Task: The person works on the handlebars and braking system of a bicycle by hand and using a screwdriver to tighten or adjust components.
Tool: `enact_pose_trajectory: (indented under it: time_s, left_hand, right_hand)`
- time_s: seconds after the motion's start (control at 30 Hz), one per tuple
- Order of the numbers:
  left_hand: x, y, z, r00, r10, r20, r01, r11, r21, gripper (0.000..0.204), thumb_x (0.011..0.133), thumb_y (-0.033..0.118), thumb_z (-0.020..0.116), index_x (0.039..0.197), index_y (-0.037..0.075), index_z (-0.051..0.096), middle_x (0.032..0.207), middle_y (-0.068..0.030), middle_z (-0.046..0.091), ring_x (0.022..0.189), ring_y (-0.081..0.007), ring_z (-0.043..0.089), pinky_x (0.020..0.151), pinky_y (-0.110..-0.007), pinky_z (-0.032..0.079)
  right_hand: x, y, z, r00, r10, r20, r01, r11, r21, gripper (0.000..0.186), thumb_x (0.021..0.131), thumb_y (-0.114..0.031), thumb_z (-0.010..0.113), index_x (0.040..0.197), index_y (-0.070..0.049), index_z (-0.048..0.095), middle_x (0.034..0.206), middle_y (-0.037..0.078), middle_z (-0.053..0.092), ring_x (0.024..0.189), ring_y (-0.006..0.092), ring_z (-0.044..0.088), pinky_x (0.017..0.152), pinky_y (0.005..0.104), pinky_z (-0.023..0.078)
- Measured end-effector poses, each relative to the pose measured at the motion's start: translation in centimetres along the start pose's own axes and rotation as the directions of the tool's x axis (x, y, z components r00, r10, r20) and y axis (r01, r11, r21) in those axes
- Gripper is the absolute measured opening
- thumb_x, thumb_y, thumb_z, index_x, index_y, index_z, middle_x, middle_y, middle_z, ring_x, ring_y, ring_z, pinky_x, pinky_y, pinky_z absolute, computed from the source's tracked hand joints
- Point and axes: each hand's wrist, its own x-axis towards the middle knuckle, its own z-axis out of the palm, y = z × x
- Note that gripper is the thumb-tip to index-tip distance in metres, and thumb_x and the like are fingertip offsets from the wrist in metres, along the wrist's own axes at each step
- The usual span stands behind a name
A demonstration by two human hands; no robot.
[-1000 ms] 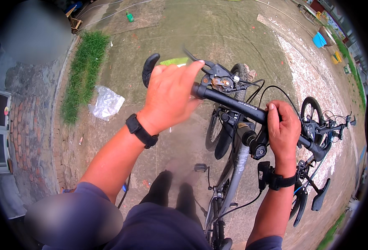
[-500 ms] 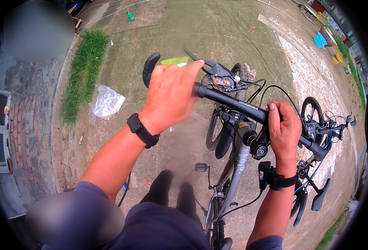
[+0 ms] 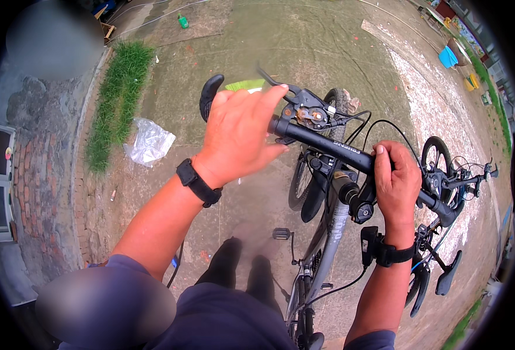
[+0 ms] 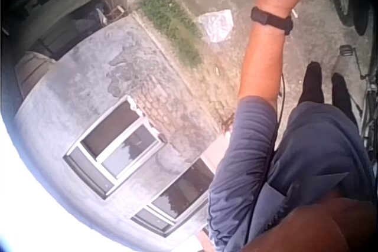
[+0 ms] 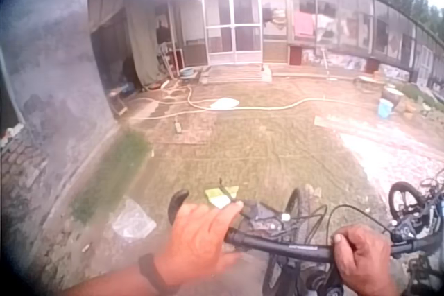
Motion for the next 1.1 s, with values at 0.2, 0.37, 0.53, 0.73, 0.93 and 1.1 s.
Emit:
enact_pose_trajectory:
  time_s: [0.2, 0.37, 0.53, 0.73, 0.93, 1.1]
  left_hand:
    - [-0.5, -0.4, 0.6, 0.999, 0.002, -0.037, 0.000, 0.999, 0.041, 0.094, 0.066, 0.013, 0.093, 0.149, 0.007, 0.052, 0.099, -0.0046, 0.065, 0.090, -0.0274, 0.061, 0.087, -0.041, 0.041]
    - [-0.8, -0.5, 0.7, 0.999, 0.007, -0.044, -0.004, 0.999, 0.053, 0.091, 0.066, 0.010, 0.093, 0.148, 0.006, 0.053, 0.101, -0.0051, 0.067, 0.090, -0.0272, 0.062, 0.088, -0.041, 0.041]
    - [-0.9, -0.6, 0.6, 0.999, -0.005, -0.037, 0.007, 0.998, 0.055, 0.090, 0.066, 0.009, 0.093, 0.148, 0.006, 0.053, 0.102, -0.0056, 0.068, 0.090, -0.0275, 0.062, 0.088, -0.041, 0.041]
    - [-0.7, -1.0, 0.4, 0.999, -0.011, -0.032, 0.013, 0.999, 0.045, 0.092, 0.067, 0.012, 0.093, 0.149, 0.006, 0.052, 0.100, -0.0054, 0.067, 0.090, -0.0283, 0.061, 0.087, -0.042, 0.041]
    - [-0.9, -0.8, -0.1, 0.999, -0.030, 0.011, 0.030, 0.999, 0.017, 0.099, 0.065, 0.022, 0.095, 0.152, 0.007, 0.050, 0.100, -0.0051, 0.065, 0.092, -0.0287, 0.061, 0.089, -0.043, 0.040]
    - [-1.0, -0.7, -0.5, 0.998, -0.035, 0.050, 0.035, 0.999, -0.007, 0.108, 0.061, 0.032, 0.098, 0.154, 0.007, 0.048, 0.103, -0.0058, 0.064, 0.095, -0.0296, 0.060, 0.092, -0.044, 0.041]
  right_hand:
    - [-0.1, -0.3, 0.0, 1.000, -0.004, -0.003, 0.004, 1.000, 0.000, 0.009, 0.100, -0.013, 0.070, 0.096, -0.005, 0.073, 0.089, 0.012, 0.072, 0.072, 0.0284, 0.068, 0.068, 0.0361, 0.053]
    - [-0.1, -0.5, 0.2, 1.000, -0.014, -0.003, 0.014, 1.000, 0.003, 0.008, 0.099, -0.011, 0.071, 0.095, -0.005, 0.072, 0.089, 0.011, 0.073, 0.073, 0.0286, 0.069, 0.068, 0.0364, 0.054]
    - [0.0, -0.5, 0.4, 0.999, -0.036, -0.009, 0.036, 0.999, 0.004, 0.006, 0.099, -0.010, 0.071, 0.096, -0.005, 0.072, 0.089, 0.012, 0.073, 0.073, 0.0294, 0.069, 0.068, 0.0368, 0.054]
    - [0.4, -0.9, 0.5, 0.999, -0.042, -0.004, 0.042, 0.999, -0.010, 0.007, 0.099, -0.011, 0.071, 0.095, -0.005, 0.072, 0.088, 0.012, 0.072, 0.073, 0.0301, 0.069, 0.068, 0.0369, 0.054]
    - [0.1, -0.9, 0.7, 1.000, -0.019, 0.001, 0.019, 1.000, -0.003, 0.008, 0.099, -0.011, 0.070, 0.095, -0.004, 0.073, 0.089, 0.012, 0.072, 0.073, 0.0294, 0.068, 0.069, 0.0362, 0.053]
    - [0.0, -0.9, 0.6, 1.000, -0.025, 0.002, 0.025, 1.000, -0.014, 0.009, 0.100, -0.012, 0.070, 0.095, -0.004, 0.072, 0.089, 0.012, 0.072, 0.073, 0.0291, 0.068, 0.069, 0.0361, 0.054]
